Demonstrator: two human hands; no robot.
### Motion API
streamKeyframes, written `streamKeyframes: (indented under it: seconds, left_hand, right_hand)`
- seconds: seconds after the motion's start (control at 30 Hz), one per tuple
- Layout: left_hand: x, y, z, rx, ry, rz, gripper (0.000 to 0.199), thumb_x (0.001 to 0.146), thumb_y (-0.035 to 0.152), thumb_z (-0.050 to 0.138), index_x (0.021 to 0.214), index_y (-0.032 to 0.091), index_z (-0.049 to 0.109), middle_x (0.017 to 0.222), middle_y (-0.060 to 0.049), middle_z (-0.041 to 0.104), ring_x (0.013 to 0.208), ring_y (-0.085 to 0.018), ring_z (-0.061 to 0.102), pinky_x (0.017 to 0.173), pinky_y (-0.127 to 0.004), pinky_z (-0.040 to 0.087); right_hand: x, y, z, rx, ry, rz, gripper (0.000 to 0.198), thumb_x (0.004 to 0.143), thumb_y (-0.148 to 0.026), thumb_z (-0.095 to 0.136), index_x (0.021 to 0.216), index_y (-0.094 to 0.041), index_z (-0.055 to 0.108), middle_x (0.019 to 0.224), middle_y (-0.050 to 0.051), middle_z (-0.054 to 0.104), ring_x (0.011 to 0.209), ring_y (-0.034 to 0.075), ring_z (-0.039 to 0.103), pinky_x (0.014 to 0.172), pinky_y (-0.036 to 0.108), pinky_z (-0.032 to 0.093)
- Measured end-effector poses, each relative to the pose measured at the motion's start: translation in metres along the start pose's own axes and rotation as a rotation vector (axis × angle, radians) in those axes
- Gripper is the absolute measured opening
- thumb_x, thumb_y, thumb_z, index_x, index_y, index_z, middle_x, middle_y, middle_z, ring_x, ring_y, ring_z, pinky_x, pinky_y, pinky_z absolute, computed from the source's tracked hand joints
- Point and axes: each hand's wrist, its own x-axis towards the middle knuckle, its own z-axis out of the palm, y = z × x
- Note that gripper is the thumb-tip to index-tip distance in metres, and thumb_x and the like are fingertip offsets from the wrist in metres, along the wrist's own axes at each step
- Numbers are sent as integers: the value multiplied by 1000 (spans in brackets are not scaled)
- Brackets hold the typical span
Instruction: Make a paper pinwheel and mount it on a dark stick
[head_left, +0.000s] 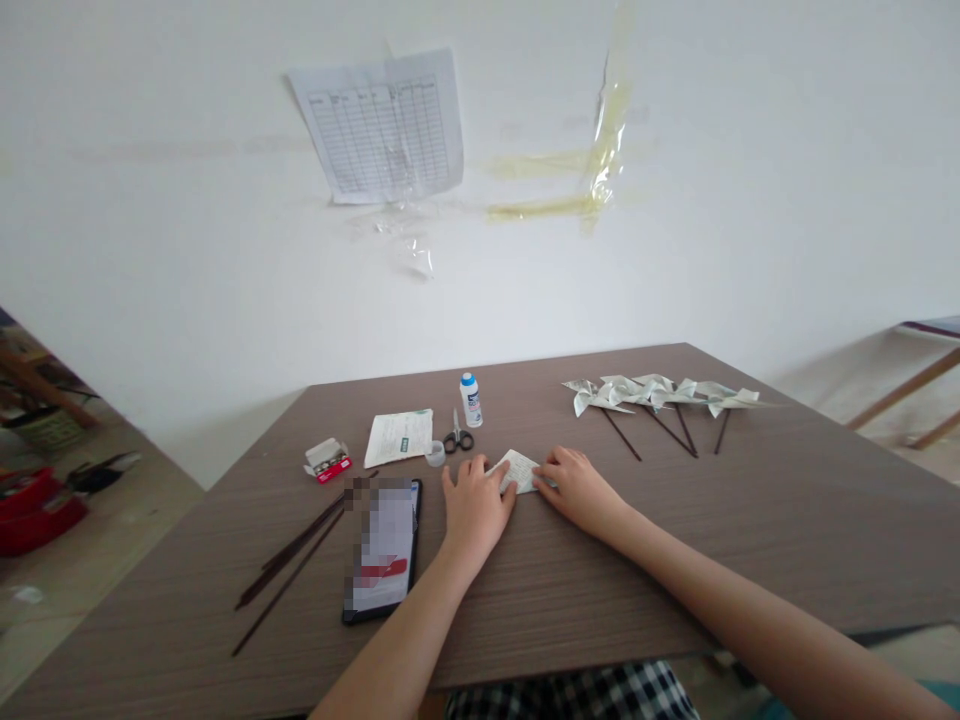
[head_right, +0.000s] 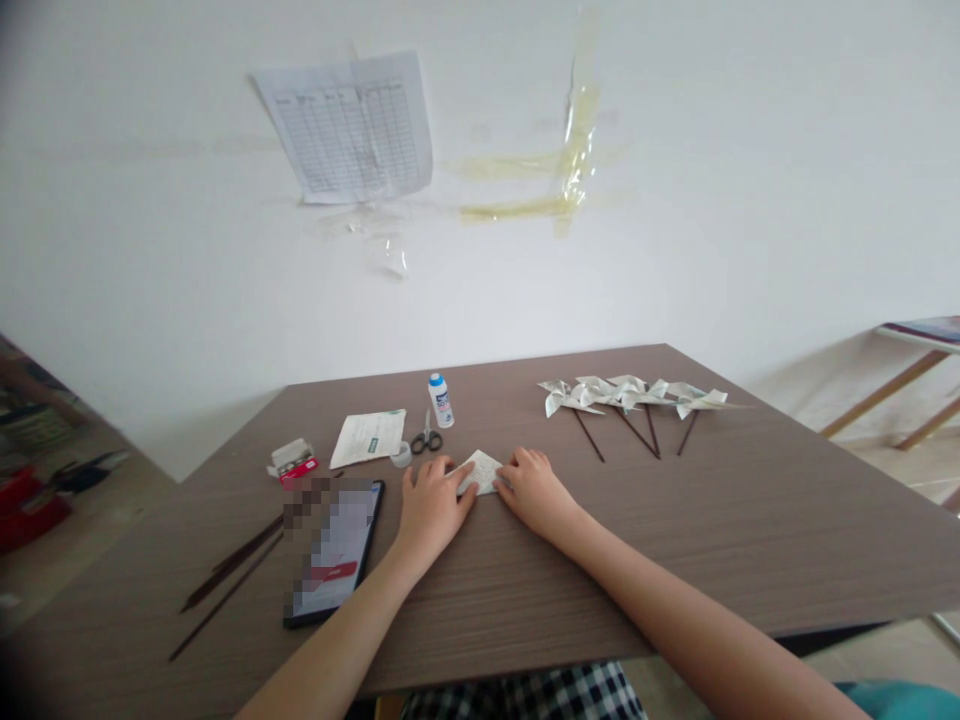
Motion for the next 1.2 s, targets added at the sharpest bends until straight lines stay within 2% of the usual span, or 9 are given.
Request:
streamKeyframes:
  seconds: [0.23,0.47,0.9,1.2]
  left_hand:
    - [-1,1,0,11,6,-1,42,117,34,67,157,33,81,158,-15,76,152,-39,66,140,-74,39]
    - [-1,2,1,12,15,-5,42,118,35,66,157,33,81,158,-16,76,152,-39,66,139,-74,40]
    - [0,1,-5,-15,-35,-14,45,117,40,67,159,33,80,159,-16,74,153,-41,63,139,-74,39]
    - [3,-2,-8,-25,-76,-25,46,115,46,71,159,37,80,160,-15,72,152,-41,62,137,-75,41]
  right_hand:
    - [0,1,0,-12,-2,-7,24,112,-21,73,123,-19,93,117,17,82,114,34,79,111,49,61]
    - [0,7,6,16,62,-41,19,110,-21,76,116,-21,94,112,15,81,109,33,79,107,48,62]
    - [0,4,4,20,24,-19,24,112,-23,70,117,-20,93,115,16,80,112,34,76,110,50,60]
    - [-1,1,2,76,38,35,16,111,-25,76,110,-20,91,118,14,76,112,31,75,112,47,60]
